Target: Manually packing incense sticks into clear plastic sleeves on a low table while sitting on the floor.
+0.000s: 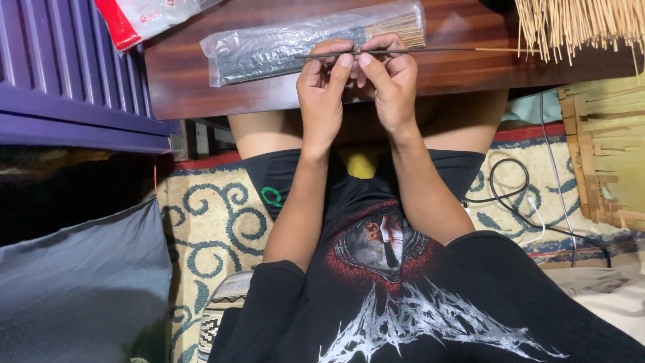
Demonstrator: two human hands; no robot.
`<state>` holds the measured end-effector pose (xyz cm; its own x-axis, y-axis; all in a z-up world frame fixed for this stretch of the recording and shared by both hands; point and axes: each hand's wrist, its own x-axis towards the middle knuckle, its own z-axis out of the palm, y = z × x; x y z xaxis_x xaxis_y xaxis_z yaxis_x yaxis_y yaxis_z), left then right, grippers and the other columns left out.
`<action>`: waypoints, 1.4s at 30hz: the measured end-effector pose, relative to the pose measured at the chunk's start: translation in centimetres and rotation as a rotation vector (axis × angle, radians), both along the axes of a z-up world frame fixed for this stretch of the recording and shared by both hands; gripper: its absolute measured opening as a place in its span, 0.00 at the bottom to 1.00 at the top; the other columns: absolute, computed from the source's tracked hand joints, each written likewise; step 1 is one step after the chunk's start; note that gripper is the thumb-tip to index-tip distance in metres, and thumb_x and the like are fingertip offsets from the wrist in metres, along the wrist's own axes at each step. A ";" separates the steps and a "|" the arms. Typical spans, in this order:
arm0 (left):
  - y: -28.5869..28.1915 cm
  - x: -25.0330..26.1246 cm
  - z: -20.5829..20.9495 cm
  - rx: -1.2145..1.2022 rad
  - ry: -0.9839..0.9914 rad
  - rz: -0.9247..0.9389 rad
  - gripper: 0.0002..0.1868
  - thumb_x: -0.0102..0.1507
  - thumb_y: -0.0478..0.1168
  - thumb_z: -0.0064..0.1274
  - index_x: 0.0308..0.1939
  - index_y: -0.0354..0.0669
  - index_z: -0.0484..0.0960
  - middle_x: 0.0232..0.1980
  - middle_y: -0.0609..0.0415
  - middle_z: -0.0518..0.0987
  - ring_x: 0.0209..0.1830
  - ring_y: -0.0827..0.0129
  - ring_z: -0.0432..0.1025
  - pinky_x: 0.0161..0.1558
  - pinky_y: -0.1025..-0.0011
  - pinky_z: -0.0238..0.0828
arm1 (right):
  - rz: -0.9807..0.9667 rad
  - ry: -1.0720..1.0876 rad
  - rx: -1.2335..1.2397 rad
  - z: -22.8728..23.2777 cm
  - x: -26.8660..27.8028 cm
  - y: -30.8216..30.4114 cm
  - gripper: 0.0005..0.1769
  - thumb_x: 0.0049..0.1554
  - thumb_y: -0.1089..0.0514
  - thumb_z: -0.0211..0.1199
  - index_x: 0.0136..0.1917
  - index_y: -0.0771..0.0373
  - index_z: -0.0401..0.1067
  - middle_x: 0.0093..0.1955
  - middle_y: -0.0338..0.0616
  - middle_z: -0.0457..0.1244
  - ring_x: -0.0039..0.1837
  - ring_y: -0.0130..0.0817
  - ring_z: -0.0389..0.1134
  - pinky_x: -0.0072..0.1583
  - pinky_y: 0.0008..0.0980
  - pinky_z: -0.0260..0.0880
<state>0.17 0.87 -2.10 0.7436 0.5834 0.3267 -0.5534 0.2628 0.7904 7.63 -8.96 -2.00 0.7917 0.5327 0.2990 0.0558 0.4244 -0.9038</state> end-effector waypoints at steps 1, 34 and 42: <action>0.0 0.0 0.1 0.015 0.020 0.023 0.07 0.72 0.33 0.52 0.54 0.37 0.77 0.57 0.56 0.77 0.42 0.74 0.70 0.47 0.76 0.72 | 0.012 0.016 0.008 -0.2 0.1 -0.1 0.10 0.64 0.65 0.58 0.59 0.64 0.64 0.46 0.44 0.65 0.45 0.27 0.66 0.48 0.22 0.67; -0.1 0.6 -0.7 0.129 0.078 0.094 0.07 0.72 0.33 0.51 0.54 0.39 0.79 0.59 0.57 0.77 0.55 0.73 0.73 0.59 0.76 0.73 | 0.017 0.107 0.163 -2.4 1.3 -0.3 0.10 0.66 0.68 0.55 0.61 0.64 0.63 0.54 0.49 0.65 0.49 0.31 0.68 0.48 0.25 0.68; -0.4 0.7 -0.5 0.057 0.006 0.023 0.10 0.72 0.32 0.52 0.58 0.42 0.78 0.55 0.57 0.79 0.48 0.74 0.72 0.53 0.76 0.73 | -0.052 0.190 0.233 -2.7 1.2 -0.1 0.08 0.66 0.64 0.57 0.57 0.66 0.64 0.49 0.52 0.67 0.44 0.33 0.65 0.46 0.28 0.66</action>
